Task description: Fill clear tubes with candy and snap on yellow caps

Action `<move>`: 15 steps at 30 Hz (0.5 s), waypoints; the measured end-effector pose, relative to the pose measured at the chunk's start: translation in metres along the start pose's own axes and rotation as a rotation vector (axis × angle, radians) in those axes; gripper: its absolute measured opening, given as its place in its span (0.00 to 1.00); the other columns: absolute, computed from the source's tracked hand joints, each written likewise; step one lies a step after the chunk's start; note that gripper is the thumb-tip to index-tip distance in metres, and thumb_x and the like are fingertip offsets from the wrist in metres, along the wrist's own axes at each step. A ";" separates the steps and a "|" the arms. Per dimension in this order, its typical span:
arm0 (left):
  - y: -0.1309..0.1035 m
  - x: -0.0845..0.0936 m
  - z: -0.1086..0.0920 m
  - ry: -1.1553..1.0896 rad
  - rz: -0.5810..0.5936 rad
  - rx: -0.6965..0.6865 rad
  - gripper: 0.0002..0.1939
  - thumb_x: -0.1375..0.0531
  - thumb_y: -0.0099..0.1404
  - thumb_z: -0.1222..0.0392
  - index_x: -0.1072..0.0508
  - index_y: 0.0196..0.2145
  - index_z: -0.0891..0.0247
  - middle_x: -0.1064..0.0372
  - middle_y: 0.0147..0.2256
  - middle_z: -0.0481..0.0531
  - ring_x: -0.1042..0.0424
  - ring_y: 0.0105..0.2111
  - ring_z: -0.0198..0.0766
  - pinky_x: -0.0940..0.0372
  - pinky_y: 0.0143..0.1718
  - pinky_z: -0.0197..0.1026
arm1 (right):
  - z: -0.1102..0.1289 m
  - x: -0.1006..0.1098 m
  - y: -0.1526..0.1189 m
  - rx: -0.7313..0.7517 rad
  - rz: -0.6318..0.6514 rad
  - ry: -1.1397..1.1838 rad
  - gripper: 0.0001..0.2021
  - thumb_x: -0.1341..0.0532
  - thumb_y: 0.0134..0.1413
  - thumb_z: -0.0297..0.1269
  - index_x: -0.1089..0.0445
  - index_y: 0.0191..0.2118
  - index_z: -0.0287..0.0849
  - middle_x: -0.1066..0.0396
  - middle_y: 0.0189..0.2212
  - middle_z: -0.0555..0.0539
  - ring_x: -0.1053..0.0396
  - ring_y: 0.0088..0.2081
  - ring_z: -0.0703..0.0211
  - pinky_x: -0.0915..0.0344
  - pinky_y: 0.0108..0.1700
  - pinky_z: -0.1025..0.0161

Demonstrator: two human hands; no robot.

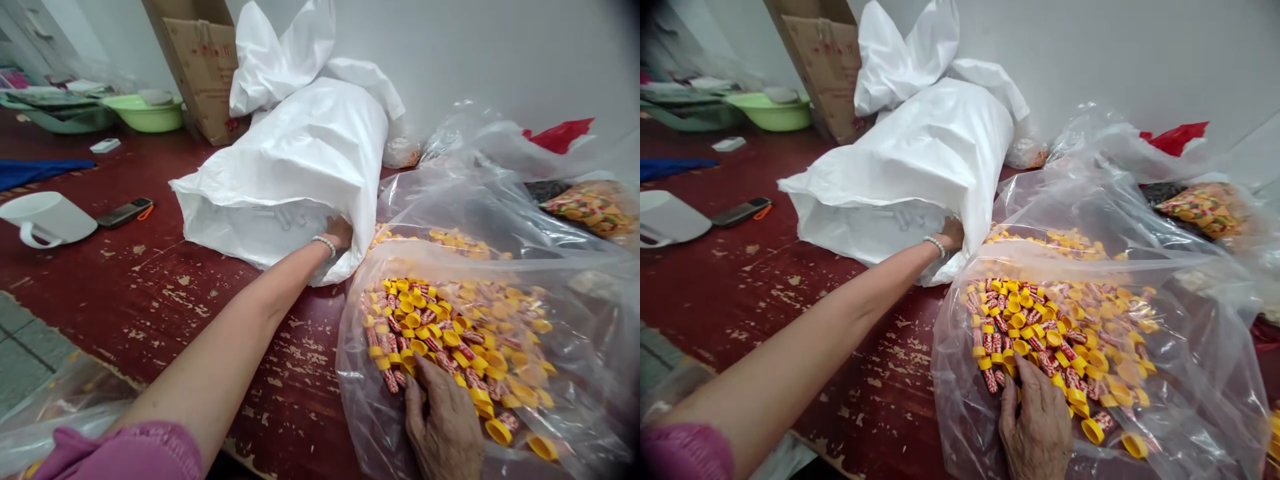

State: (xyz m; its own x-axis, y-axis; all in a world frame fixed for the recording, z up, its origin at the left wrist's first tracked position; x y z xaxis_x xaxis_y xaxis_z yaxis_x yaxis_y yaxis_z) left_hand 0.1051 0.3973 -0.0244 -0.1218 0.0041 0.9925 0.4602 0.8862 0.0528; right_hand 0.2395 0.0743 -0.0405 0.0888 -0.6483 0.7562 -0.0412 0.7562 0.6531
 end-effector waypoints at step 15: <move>-0.049 0.009 0.037 -0.057 -0.176 -0.045 0.16 0.46 0.62 0.55 0.26 0.43 0.64 0.33 0.48 0.62 0.40 0.49 0.57 0.47 0.48 0.59 | -0.002 0.000 -0.002 0.016 0.008 0.024 0.17 0.49 0.62 0.42 0.32 0.47 0.35 0.27 0.39 0.38 0.32 0.39 0.50 0.36 0.43 0.55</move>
State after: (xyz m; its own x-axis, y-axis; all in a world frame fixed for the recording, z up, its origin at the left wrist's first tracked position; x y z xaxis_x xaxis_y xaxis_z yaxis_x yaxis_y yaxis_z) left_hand 0.0488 0.3710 -0.0220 -0.2525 -0.1218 0.9599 0.4660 0.8541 0.2310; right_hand 0.2411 0.0732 -0.0415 0.1120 -0.6397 0.7604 -0.0582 0.7597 0.6476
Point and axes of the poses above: each hand's wrist, its own y-axis towards the middle knuckle, its own x-axis out of the back of the hand, z = x × y, the point moved 4 cm from there along y, towards the middle knuckle
